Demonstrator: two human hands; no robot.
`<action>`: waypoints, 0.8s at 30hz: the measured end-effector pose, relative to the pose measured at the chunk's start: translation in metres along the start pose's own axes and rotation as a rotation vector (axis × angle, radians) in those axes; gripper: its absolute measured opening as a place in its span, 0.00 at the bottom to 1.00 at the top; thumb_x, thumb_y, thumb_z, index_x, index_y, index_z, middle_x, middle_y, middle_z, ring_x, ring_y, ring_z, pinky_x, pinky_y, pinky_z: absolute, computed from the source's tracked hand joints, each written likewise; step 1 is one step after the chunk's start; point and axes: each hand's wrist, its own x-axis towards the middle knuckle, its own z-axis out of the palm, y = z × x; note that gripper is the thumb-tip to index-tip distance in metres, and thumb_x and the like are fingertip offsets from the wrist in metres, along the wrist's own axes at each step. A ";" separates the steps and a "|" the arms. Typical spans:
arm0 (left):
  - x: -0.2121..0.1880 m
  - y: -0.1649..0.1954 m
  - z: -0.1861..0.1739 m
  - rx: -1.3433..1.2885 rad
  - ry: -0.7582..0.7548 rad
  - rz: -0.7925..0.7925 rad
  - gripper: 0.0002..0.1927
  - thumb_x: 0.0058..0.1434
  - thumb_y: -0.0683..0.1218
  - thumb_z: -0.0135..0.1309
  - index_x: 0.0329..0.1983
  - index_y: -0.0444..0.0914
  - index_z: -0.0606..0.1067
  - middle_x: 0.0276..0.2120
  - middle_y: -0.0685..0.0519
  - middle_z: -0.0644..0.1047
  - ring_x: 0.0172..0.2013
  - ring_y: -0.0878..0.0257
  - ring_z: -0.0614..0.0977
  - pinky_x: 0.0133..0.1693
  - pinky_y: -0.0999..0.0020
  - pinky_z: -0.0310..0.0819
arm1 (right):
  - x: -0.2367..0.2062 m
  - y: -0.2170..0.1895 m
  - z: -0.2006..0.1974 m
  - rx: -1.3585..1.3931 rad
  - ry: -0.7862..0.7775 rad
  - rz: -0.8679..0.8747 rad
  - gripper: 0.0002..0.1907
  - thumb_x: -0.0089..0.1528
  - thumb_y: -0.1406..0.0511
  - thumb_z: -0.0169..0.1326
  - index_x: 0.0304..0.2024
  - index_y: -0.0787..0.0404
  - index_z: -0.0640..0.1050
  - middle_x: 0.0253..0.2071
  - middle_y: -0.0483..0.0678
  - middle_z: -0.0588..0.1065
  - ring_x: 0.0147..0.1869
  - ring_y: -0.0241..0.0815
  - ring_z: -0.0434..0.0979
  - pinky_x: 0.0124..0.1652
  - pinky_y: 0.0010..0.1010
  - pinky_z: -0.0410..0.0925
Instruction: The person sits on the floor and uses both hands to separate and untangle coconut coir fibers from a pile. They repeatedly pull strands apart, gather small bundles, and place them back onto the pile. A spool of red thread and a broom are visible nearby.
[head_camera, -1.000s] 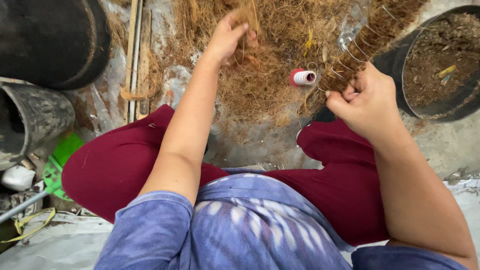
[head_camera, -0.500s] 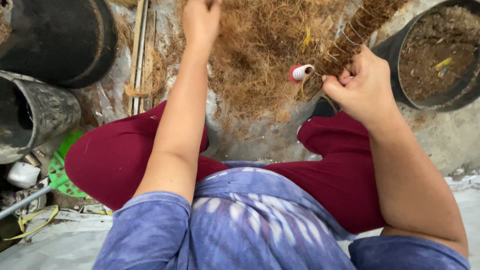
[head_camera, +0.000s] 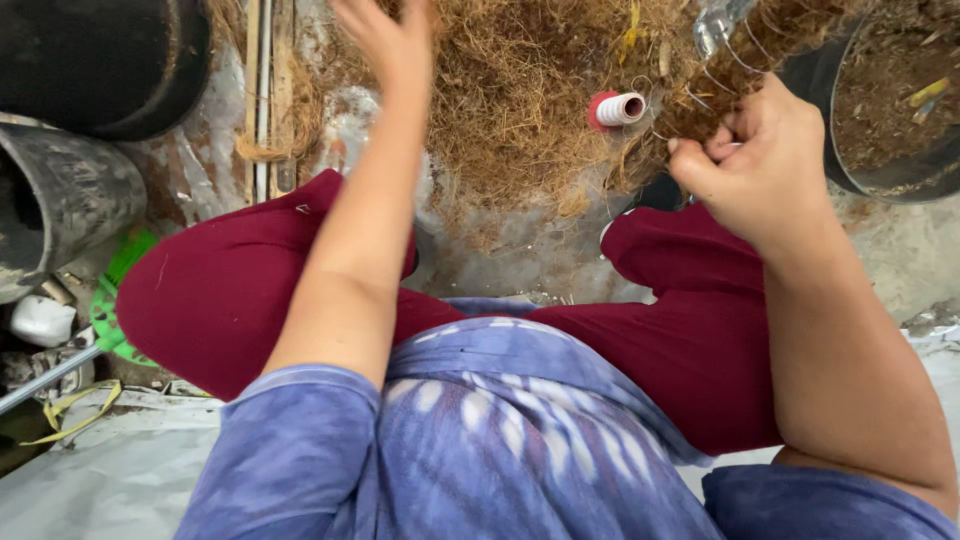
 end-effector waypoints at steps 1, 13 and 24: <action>-0.022 -0.005 0.008 0.057 -0.105 0.080 0.48 0.64 0.55 0.64 0.77 0.36 0.49 0.75 0.36 0.41 0.74 0.38 0.49 0.71 0.42 0.45 | 0.001 0.001 0.000 0.045 -0.009 0.021 0.14 0.62 0.69 0.64 0.44 0.68 0.72 0.27 0.41 0.69 0.28 0.27 0.64 0.31 0.20 0.63; -0.108 -0.066 0.036 0.837 -0.866 0.813 0.40 0.55 0.42 0.61 0.73 0.41 0.66 0.59 0.41 0.70 0.53 0.44 0.74 0.51 0.46 0.68 | 0.018 -0.001 -0.005 0.028 -0.082 0.140 0.13 0.61 0.69 0.64 0.41 0.64 0.71 0.20 0.40 0.64 0.23 0.28 0.59 0.27 0.20 0.57; -0.070 -0.016 0.045 -0.141 -1.384 -0.318 0.23 0.66 0.50 0.43 0.62 0.39 0.71 0.50 0.46 0.81 0.54 0.56 0.80 0.61 0.55 0.70 | 0.018 -0.001 -0.019 0.041 -0.074 0.125 0.13 0.63 0.69 0.63 0.37 0.64 0.70 0.22 0.39 0.65 0.25 0.26 0.60 0.28 0.20 0.58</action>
